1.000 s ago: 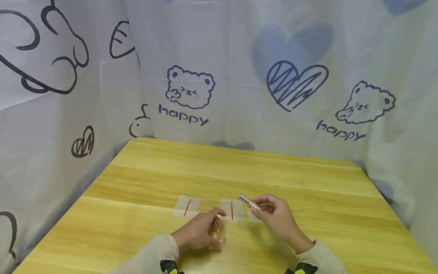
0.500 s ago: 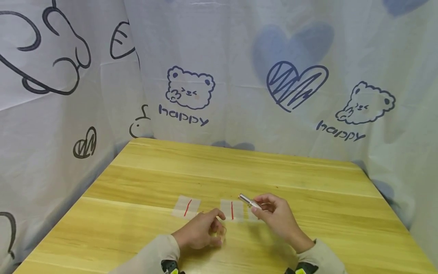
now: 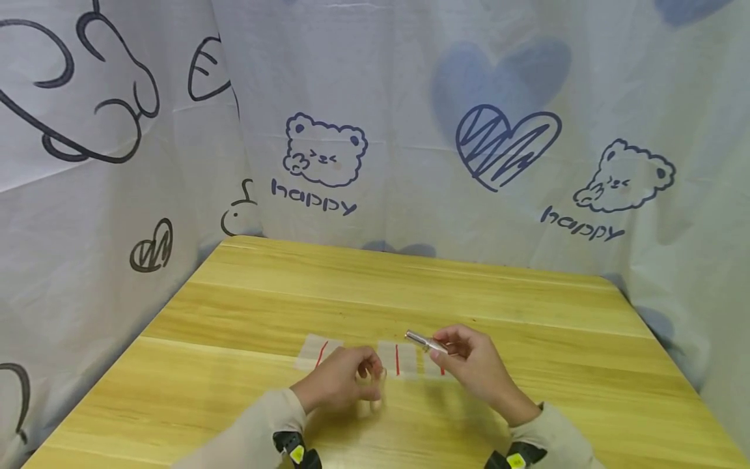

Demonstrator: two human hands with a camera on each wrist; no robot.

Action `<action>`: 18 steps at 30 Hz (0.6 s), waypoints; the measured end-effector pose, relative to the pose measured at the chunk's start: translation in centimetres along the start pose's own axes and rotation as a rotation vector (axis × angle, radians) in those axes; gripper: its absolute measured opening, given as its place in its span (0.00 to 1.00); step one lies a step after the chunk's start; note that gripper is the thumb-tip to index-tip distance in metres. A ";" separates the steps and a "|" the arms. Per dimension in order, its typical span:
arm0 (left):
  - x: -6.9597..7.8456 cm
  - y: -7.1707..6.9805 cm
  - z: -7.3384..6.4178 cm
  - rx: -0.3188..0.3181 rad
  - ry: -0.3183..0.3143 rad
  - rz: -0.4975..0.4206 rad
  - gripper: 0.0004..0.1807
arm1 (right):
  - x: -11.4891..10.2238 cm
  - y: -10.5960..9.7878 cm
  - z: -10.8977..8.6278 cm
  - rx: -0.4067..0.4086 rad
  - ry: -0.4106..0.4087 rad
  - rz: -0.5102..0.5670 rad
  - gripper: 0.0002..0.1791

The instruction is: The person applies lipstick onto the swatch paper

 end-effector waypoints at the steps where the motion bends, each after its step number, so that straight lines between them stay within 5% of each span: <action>1: 0.1 -0.2 0.1 0.007 0.015 0.002 0.13 | -0.1 0.0 0.0 -0.007 -0.008 -0.004 0.12; 18: 1.8 -1.0 1.0 0.022 0.051 0.067 0.11 | -1.5 1.2 -0.8 -0.208 -0.146 -0.099 0.10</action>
Point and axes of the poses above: each hand's wrist, its own z-axis towards the middle knuckle, its own y-axis out of the palm, x = y × z, the point moved 3 cm from there along z, towards the middle knuckle, and after that the axes turned 13 degrees about y, right-handed, at the moved point
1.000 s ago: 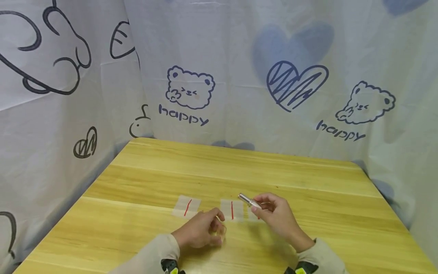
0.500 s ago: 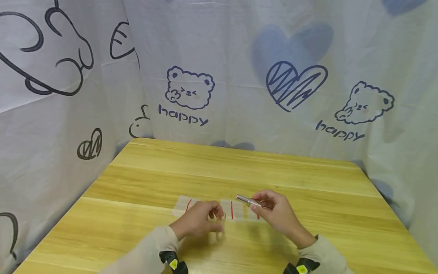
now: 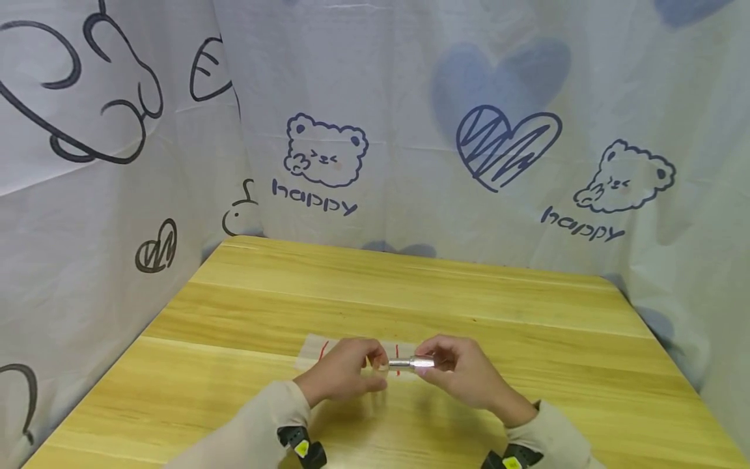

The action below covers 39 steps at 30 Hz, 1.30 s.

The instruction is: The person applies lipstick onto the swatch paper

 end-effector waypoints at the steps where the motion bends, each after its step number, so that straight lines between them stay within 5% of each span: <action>1: 0.1 0.0 0.0 -0.009 -0.007 0.005 0.11 | -0.1 0.0 0.0 0.006 -0.005 -0.001 0.10; 10: 0.9 0.1 0.5 -0.067 -0.026 0.128 0.10 | -0.6 -0.1 -0.1 0.009 -0.059 -0.014 0.10; 25: 1.4 -0.3 0.2 0.003 0.029 0.199 0.12 | -0.3 0.4 0.0 0.045 -0.113 -0.095 0.08; 30: 1.5 -0.4 0.5 0.019 0.042 0.177 0.10 | -0.3 0.5 0.0 0.035 -0.131 -0.091 0.09; 39: 1.8 -0.2 0.5 0.053 0.062 0.090 0.10 | 0.1 1.0 0.3 0.028 -0.040 -0.043 0.10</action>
Point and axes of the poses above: each hand's wrist, its own z-axis towards the middle knuckle, its own y-axis out of the palm, x = y × z, the point moved 3 cm from there along z, towards the middle knuckle, and after that the axes turned 13 degrees about y, right-handed, at the moved point
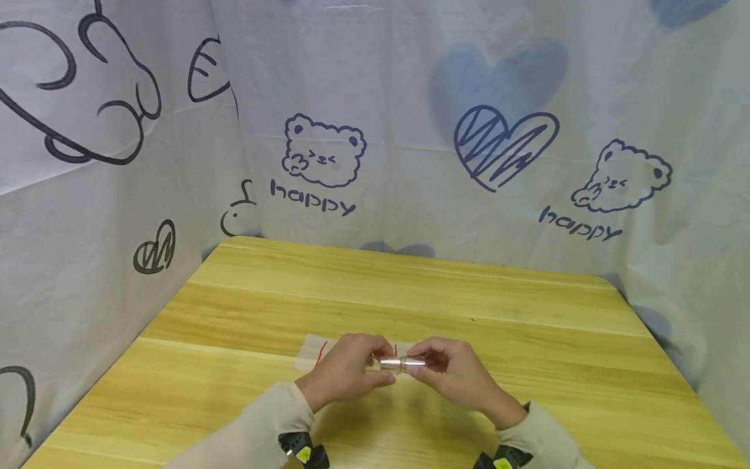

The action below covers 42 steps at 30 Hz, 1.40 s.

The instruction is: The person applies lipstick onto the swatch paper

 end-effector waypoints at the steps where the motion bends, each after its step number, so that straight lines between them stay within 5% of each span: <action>1: 0.0 0.0 0.0 0.005 0.001 -0.001 0.10 | 0.1 0.0 0.0 -0.001 0.007 0.006 0.10; 19: 0.0 0.4 0.3 0.006 0.029 -0.021 0.08 | 0.5 0.5 0.1 -0.063 0.059 0.042 0.10; 27: -0.2 0.3 0.6 -0.005 0.048 -0.012 0.12 | 0.7 0.4 0.3 -0.141 0.038 -0.072 0.14; 33: -0.6 0.1 0.4 -0.026 -0.008 -0.022 0.22 | 1.1 0.3 0.1 -0.190 0.055 -0.128 0.14; 42: -2.0 -1.2 -0.1 -0.006 -0.080 0.014 0.24 | 2.3 -1.3 0.1 -0.103 0.152 -0.069 0.13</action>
Point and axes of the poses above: each hand's wrist, its own z-axis towards the middle knuckle, its own y-axis out of the palm, x = y × z, the point moved 3 cm from there along z, towards the middle knuckle, and after that the axes turned 13 degrees about y, right-handed, at the moved point
